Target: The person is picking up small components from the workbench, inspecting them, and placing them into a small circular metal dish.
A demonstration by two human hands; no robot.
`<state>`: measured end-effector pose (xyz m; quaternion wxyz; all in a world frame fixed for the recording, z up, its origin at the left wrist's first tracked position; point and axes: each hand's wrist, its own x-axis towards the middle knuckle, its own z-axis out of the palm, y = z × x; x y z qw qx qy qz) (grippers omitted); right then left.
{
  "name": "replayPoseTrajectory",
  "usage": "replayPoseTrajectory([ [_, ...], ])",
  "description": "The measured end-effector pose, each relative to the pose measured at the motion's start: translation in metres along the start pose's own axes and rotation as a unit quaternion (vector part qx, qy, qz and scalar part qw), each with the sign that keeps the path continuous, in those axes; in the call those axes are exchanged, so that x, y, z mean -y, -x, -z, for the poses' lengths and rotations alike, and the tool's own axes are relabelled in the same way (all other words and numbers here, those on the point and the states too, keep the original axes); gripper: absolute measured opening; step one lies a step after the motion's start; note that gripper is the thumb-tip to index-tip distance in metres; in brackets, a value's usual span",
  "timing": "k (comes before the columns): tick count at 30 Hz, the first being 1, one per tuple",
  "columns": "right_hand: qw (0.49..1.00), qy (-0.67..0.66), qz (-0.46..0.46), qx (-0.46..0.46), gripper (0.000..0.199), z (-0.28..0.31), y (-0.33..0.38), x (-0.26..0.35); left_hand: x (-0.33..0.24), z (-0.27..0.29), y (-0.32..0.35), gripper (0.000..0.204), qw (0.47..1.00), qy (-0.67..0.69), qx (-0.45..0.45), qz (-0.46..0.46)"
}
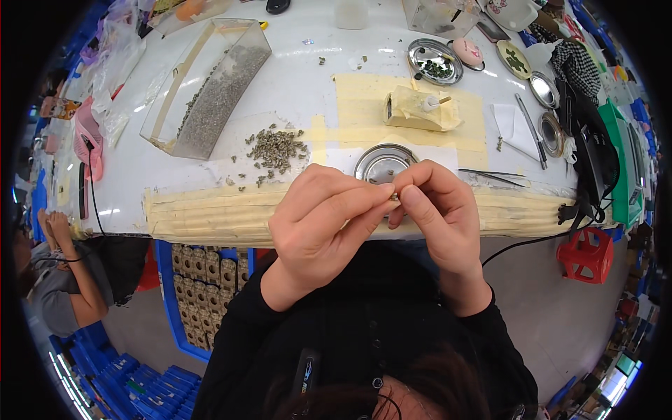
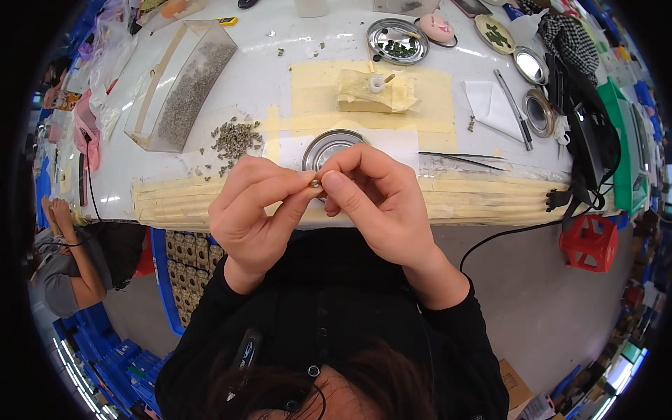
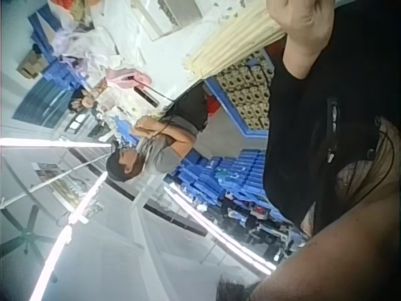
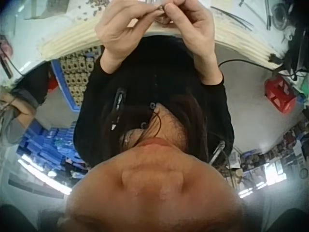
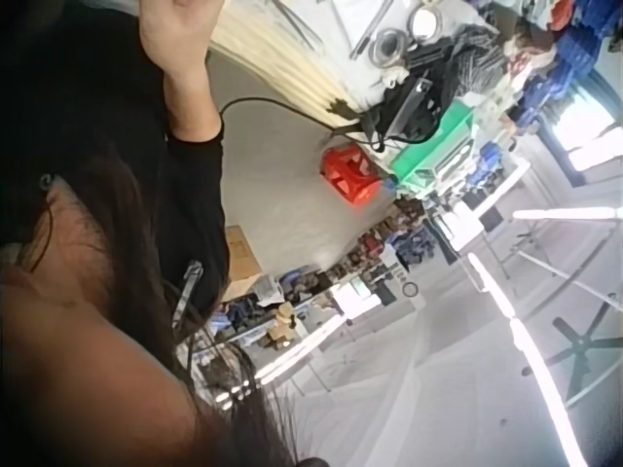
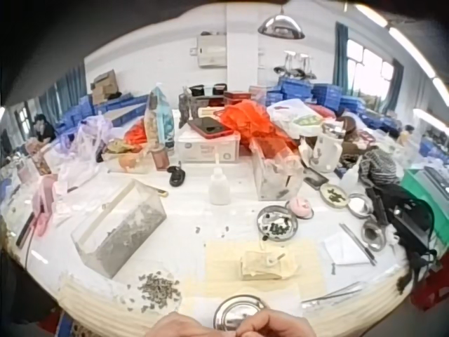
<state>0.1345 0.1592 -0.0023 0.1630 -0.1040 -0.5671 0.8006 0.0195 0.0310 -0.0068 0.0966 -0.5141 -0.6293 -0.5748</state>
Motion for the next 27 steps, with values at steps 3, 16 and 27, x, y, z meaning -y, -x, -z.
replayPoseTrajectory([
  [3, 1.0, -0.004, -0.011, 0.006, 0.01, 0.003, 0.001, 0.001, -0.005, 0.001, -0.003, 0.026, 0.999, -0.04, 0.006, -0.027],
  [16, 0.998, -0.023, -0.014, 0.052, 0.018, 0.002, 0.002, 0.002, -0.013, 0.005, -0.003, 0.025, 0.999, 0.024, 0.023, 0.036],
  [27, 0.997, -0.054, -0.021, 0.049, 0.018, -0.003, 0.001, 0.004, -0.012, 0.004, -0.001, 0.025, 0.979, 0.137, 0.058, 0.138],
])
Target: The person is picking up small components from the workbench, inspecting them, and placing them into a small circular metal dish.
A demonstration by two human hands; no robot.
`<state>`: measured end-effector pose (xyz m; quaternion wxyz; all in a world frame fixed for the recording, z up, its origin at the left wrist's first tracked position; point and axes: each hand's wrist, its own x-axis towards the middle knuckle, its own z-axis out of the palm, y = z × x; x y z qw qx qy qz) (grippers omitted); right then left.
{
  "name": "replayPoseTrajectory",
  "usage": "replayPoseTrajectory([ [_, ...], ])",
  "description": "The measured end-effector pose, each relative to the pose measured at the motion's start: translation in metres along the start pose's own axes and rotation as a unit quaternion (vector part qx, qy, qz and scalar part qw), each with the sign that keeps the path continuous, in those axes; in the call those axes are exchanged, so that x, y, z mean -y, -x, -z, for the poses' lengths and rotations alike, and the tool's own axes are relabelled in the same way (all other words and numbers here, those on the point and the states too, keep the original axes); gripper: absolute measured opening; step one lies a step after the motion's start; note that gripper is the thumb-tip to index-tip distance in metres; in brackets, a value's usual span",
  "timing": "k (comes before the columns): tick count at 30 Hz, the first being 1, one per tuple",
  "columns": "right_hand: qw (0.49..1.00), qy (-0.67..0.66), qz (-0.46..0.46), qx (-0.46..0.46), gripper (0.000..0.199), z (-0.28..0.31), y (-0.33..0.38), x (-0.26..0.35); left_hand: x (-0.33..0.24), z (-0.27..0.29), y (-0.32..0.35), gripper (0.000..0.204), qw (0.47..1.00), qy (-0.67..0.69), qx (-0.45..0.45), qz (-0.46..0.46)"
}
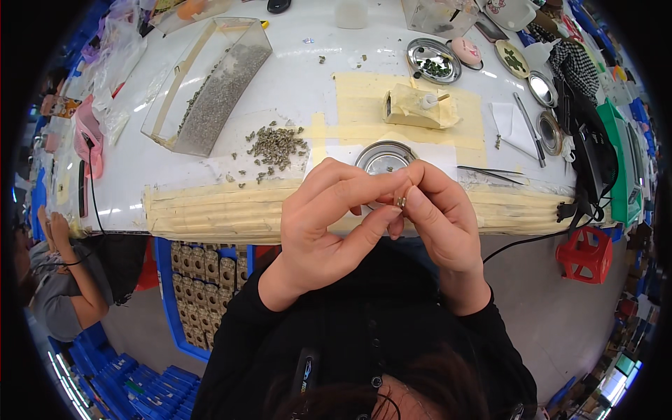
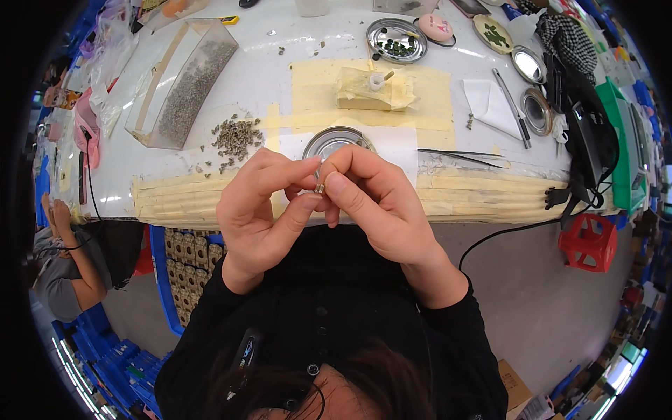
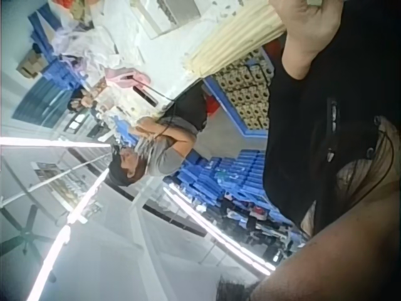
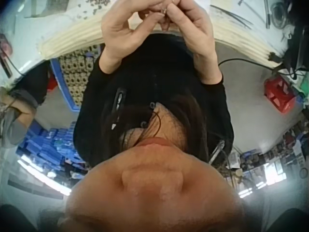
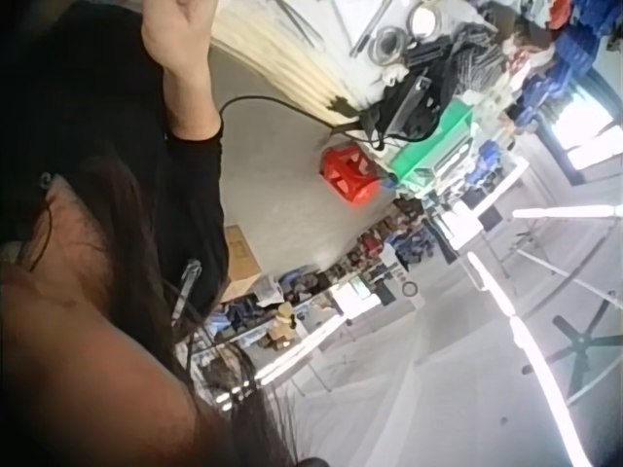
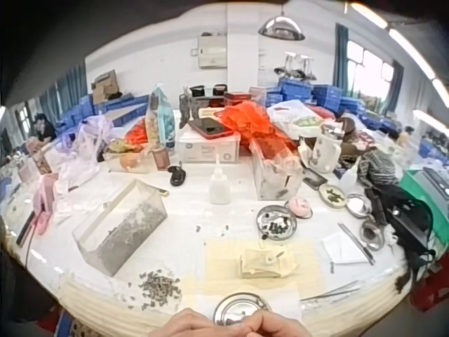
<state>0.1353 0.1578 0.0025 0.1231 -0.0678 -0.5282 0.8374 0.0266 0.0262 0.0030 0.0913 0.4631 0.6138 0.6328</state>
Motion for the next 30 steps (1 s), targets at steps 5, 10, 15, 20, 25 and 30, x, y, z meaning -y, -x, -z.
replayPoseTrajectory([
  [5, 1.0, 0.008, 0.007, 0.011, 0.018, 0.002, 0.0001, -0.0028, 0.0052, 0.0028, 0.0005, 0.025, 0.999, 0.042, 0.02, -0.003],
  [10, 0.999, 0.039, 0.006, -0.008, 0.017, -0.0001, 0.001, -0.004, 0.0072, 0.0024, 0.0025, 0.023, 0.999, 0.039, -0.005, 0.002],
  [15, 0.998, 0.054, 0.01, -0.031, 0.015, -0.0033, 0.0017, -0.0024, 0.0092, 0.0034, 0.0018, 0.025, 0.999, -0.026, -0.023, -0.031],
  [20, 0.999, 0.037, 0.018, -0.018, 0.015, -0.0012, 0.0013, -0.0073, 0.0075, -0.0028, 0.0037, 0.024, 0.999, 0.045, -0.028, 0.01],
  [25, 0.999, 0.031, 0.026, -0.023, 0.012, -0.003, 0.0008, -0.0077, 0.0084, -0.0035, 0.0057, 0.023, 0.996, 0.082, -0.035, 0.026],
  [30, 0.998, 0.041, 0.03, -0.027, 0.011, -0.0032, 0.0011, -0.0084, 0.0069, -0.0023, 0.0041, 0.023, 0.997, 0.055, -0.052, 0.019],
])
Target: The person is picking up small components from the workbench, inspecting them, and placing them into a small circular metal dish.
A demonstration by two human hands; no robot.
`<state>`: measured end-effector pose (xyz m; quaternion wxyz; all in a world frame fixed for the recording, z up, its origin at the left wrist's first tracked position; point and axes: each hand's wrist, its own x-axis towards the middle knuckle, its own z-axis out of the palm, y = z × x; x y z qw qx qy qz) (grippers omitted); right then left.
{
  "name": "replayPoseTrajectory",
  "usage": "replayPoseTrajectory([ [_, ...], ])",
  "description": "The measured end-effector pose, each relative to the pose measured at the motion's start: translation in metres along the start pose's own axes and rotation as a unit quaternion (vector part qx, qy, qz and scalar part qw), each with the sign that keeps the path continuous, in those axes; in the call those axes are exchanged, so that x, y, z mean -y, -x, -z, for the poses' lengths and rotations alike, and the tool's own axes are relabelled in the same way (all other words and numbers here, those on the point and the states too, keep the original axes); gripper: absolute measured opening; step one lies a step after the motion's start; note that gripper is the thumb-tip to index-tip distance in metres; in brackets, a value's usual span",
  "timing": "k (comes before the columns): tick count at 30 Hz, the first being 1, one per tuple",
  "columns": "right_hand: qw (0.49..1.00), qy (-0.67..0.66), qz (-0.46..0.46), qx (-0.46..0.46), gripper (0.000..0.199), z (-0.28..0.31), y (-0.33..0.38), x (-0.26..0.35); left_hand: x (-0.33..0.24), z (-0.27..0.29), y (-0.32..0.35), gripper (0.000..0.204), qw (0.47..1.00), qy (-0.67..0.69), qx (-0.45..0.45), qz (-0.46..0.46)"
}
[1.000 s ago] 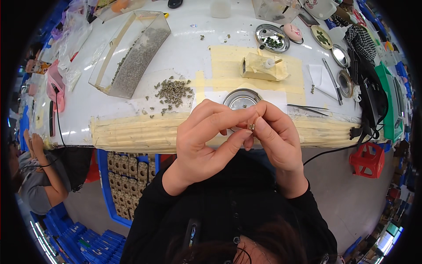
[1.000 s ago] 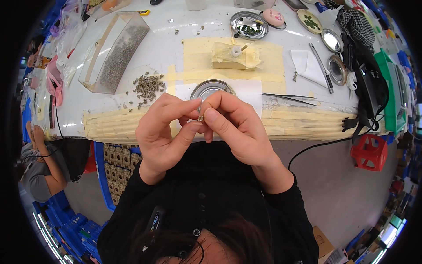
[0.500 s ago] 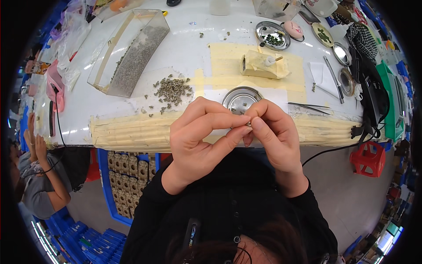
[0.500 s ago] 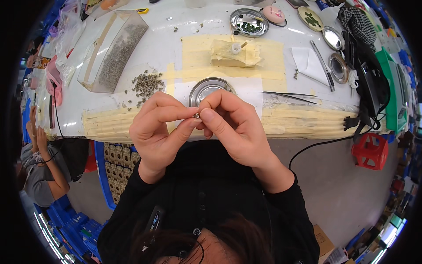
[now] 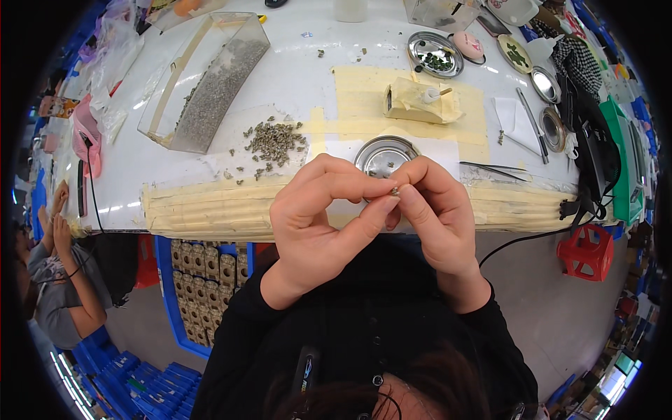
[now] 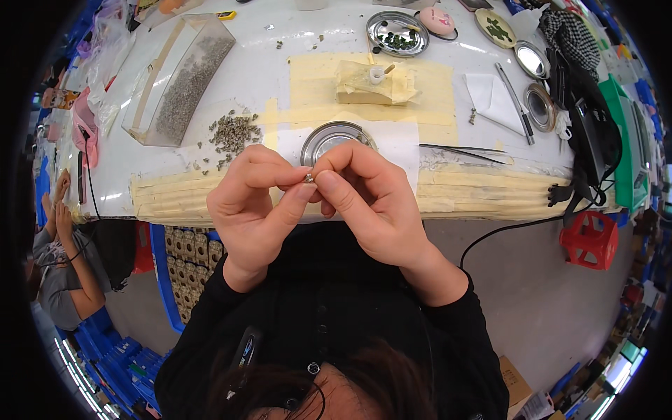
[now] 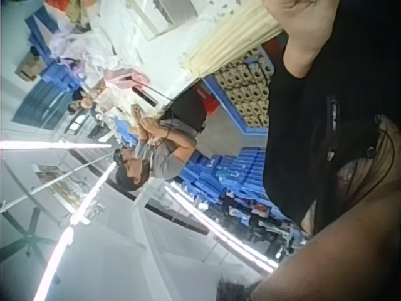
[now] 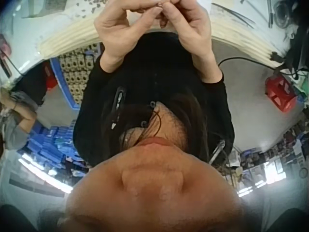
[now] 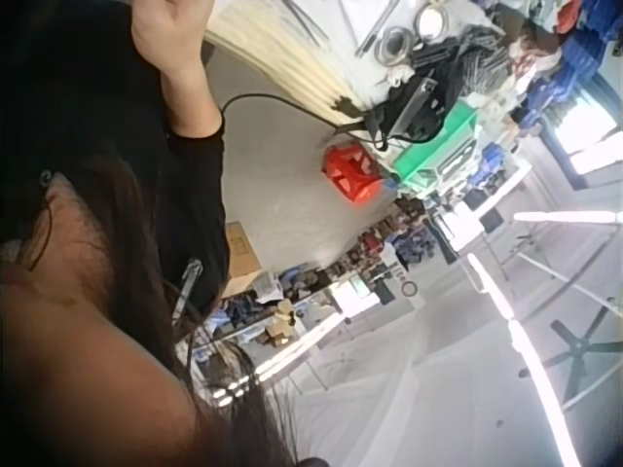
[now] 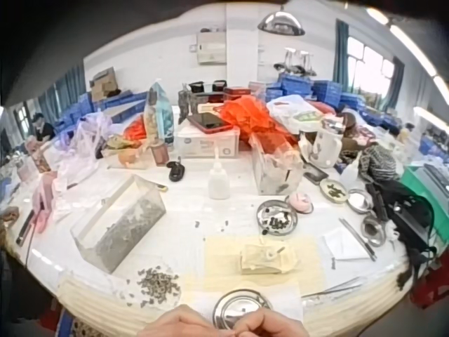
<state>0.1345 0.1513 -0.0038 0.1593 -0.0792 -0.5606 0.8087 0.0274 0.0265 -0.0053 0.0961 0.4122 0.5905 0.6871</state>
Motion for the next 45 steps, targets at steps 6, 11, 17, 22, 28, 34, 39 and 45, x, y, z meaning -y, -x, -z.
replayPoseTrajectory([
  [6, 0.948, 0.251, 0.169, -0.094, 0.006, 0.004, 0.0, -0.002, 0.0, 0.0, -0.004, 0.027, 0.966, -0.236, -0.027, -0.099],
  [11, 0.947, 0.251, 0.168, -0.109, 0.006, 0.002, -0.003, -0.005, 0.001, -0.001, -0.004, 0.027, 0.964, -0.238, -0.014, -0.115],
  [17, 0.965, 0.202, 0.129, -0.104, 0.007, 0.001, -0.001, -0.004, 0.003, 0.0, -0.002, 0.024, 0.995, -0.096, 0.01, -0.015],
  [22, 0.966, 0.198, 0.132, -0.104, 0.007, 0.001, -0.001, -0.004, 0.006, 0.001, -0.002, 0.021, 0.999, -0.022, 0.017, 0.027],
  [28, 0.953, 0.23, 0.17, -0.104, 0.007, 0.002, -0.004, -0.007, 0.009, 0.0, -0.003, 0.019, 1.0, -0.008, 0.01, 0.019],
  [34, 0.924, 0.276, 0.229, -0.13, 0.006, 0.009, -0.011, -0.003, 0.013, 0.003, -0.008, 0.019, 0.999, -0.045, 0.018, -0.023],
  [39, 0.764, 0.509, 0.309, -0.248, 0.012, 0.037, -0.032, 0.032, 0.013, 0.004, -0.012, 0.017, 0.999, -0.031, 0.004, -0.022],
  [45, 0.722, 0.597, 0.27, -0.223, 0.011, 0.049, -0.053, 0.039, 0.019, -0.001, -0.008, 0.015, 0.99, 0.117, -0.035, 0.066],
])
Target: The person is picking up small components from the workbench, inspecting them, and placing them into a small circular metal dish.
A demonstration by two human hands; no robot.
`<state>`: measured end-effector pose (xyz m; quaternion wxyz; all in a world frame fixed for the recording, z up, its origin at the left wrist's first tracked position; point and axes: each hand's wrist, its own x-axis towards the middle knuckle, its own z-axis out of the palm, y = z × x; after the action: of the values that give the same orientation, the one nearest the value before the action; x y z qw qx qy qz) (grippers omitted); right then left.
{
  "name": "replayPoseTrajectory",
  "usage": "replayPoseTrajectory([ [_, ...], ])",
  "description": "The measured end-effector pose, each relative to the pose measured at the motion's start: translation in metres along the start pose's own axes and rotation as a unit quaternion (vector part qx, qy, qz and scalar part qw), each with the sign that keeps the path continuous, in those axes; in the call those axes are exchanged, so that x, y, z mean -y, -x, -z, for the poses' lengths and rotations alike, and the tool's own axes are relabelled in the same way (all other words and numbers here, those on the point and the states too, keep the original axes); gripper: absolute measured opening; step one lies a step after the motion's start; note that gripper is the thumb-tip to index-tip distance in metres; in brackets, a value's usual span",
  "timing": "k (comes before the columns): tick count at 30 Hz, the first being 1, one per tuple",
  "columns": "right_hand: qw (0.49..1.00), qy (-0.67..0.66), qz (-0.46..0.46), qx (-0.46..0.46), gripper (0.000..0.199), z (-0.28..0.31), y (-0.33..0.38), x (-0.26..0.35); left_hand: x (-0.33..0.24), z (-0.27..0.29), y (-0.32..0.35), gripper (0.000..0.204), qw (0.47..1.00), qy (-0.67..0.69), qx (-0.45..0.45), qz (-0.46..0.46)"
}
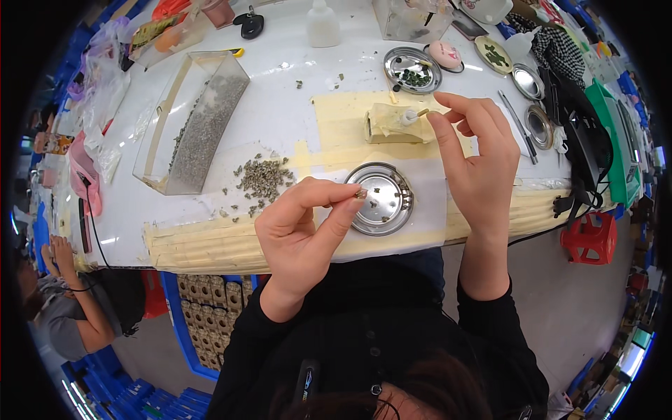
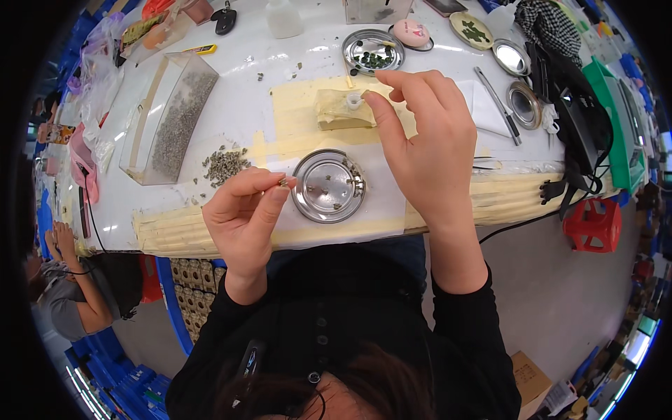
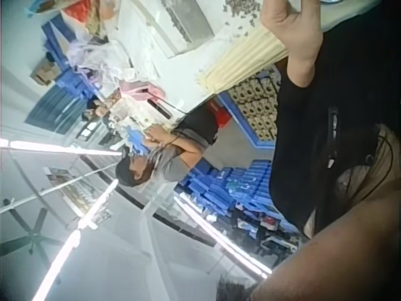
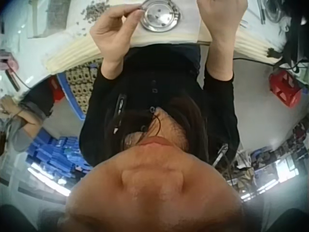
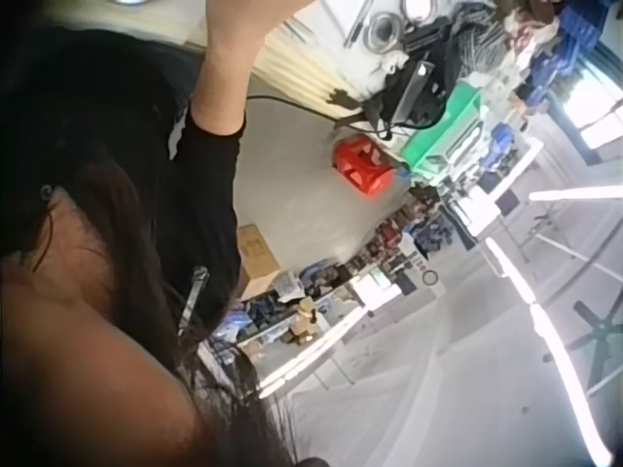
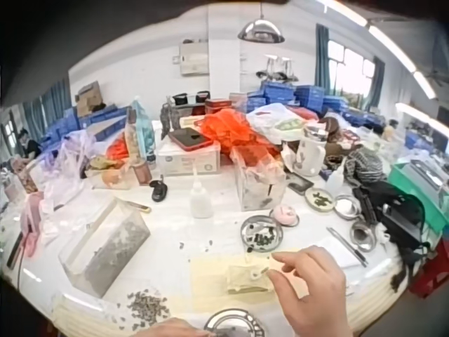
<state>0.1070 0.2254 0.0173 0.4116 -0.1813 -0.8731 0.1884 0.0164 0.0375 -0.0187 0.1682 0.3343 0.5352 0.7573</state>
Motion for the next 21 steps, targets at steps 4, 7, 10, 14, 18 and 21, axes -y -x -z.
replayPoseTrajectory([
  [4, 0.999, -0.024, -0.007, 0.023, 0.009, -0.006, -0.001, -0.005, -0.002, 0.0, 0.001, 0.016, 1.0, 0.021, 0.0, 0.017],
  [7, 0.999, -0.034, 0.005, 0.009, 0.008, -0.007, 0.0, -0.005, -0.003, 0.001, 0.002, 0.016, 1.0, 0.019, 0.0, 0.025],
  [10, 0.997, -0.038, 0.029, -0.053, 0.009, -0.002, 0.001, 0.001, -0.001, 0.0, 0.003, 0.017, 1.0, 0.016, 0.0, 0.014],
  [14, 0.987, -0.118, 0.063, -0.091, 0.011, 0.01, 0.012, 0.017, 0.0, 0.003, 0.003, 0.018, 0.999, -0.031, 0.016, -0.012],
  [18, 0.94, -0.341, -0.014, 0.004, 0.011, 0.01, 0.033, 0.026, -0.001, 0.0, 0.004, 0.019, 0.999, -0.027, 0.016, -0.013],
  [21, 0.866, -0.49, -0.084, 0.057, 0.018, 0.003, 0.039, 0.038, -0.001, 0.0, 0.004, 0.02, 0.998, -0.048, 0.027, -0.028],
])
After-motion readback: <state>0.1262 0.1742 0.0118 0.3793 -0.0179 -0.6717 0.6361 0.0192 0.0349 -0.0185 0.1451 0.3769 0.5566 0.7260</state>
